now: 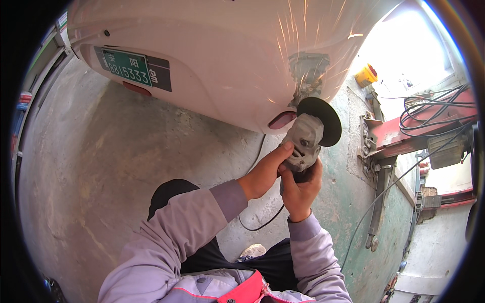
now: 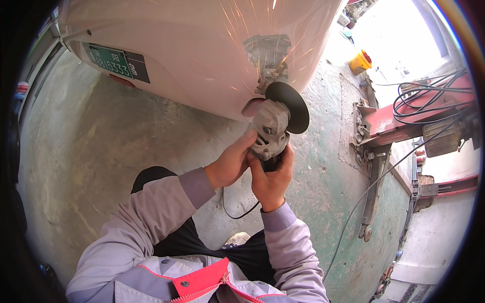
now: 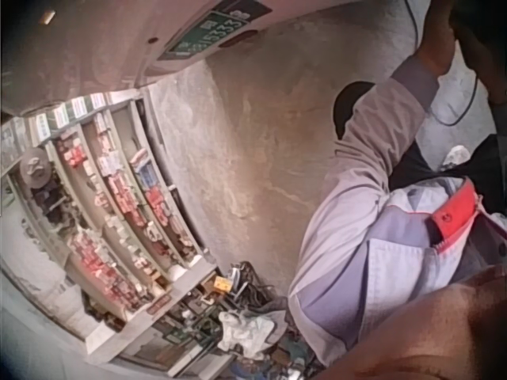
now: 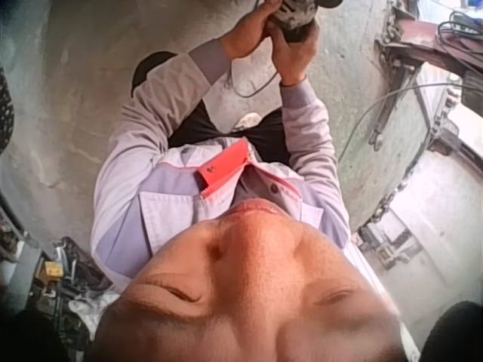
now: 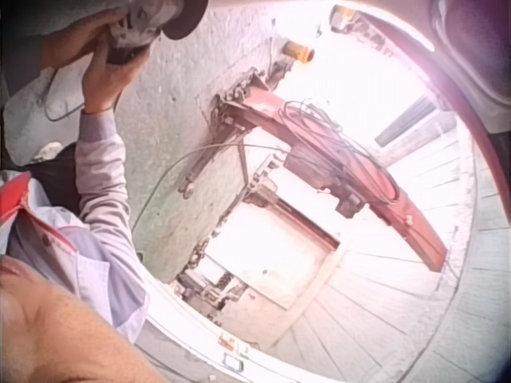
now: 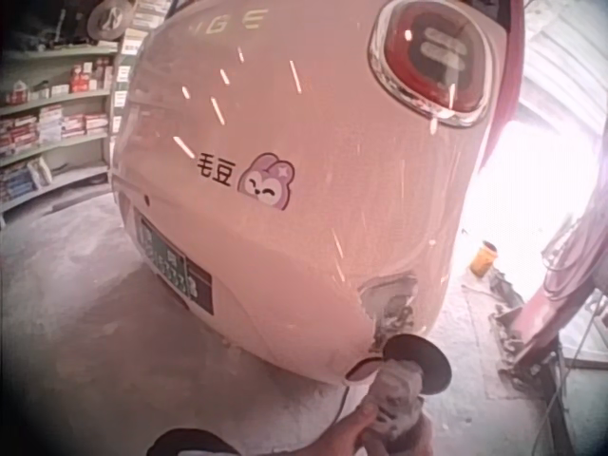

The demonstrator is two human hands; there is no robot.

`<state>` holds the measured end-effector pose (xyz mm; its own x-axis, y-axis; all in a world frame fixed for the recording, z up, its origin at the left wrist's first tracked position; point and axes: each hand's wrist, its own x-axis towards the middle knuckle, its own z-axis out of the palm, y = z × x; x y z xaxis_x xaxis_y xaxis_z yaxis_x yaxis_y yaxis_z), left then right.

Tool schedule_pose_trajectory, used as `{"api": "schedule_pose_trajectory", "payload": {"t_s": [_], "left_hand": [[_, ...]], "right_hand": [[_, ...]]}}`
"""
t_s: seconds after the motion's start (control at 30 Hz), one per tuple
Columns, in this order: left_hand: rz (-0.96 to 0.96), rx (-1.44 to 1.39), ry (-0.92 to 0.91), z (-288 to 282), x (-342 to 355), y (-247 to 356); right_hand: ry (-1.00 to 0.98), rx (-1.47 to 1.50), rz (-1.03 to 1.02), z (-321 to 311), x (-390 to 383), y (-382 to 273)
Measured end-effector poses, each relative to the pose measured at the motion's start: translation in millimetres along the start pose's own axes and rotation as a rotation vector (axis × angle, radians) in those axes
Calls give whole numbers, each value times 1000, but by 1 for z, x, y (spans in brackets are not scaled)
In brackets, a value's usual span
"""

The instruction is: The person uses an angle grinder to remove paint from the rear body panel of a pink scooter. They hold the tool with both hands and move it across the surface, creating sparks, then stop and inspect the area.

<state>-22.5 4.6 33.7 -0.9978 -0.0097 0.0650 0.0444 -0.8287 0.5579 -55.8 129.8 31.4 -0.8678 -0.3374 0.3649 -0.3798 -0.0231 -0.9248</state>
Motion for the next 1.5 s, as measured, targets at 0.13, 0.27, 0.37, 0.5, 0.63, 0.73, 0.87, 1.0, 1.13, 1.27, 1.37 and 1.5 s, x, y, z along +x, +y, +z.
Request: {"api": "schedule_pose_trajectory", "payload": {"t_s": [0.13,0.27,0.37,0.5,0.63,0.73,0.87,1.0,1.13,1.27,1.37,1.5], "left_hand": [[-6,-10,-12,0,0,1],[-22,9,4,0,-1,1],[-44,10,-1,0,0,1],[-69,49,-16,1,-2,-3],[-104,120,-43,1,-7,-12],[-180,225,-88,-2,-10,-20],[-209,392,-148,-5,-14,-31],[-204,510,-203,-5,-19,-41],[-277,644,-214,-4,-23,-52],[-415,739,-112,-1,-32,-65],[-618,656,-20,1,-36,-73],[-853,432,-1,4,-37,-79]], "right_hand": [[11,-11,16,1,-1,0],[3,-7,4,0,0,0],[9,-3,13,-1,-2,0],[15,-26,13,-6,-9,1],[39,27,19,-13,-21,4],[65,149,75,-20,-32,9],[89,215,240,-34,-41,12],[183,260,390,-46,-41,13],[302,507,683,-60,-34,13],[357,611,867,-72,-29,14],[351,507,882,-78,-29,17],[346,448,805,-86,-28,18]]}}
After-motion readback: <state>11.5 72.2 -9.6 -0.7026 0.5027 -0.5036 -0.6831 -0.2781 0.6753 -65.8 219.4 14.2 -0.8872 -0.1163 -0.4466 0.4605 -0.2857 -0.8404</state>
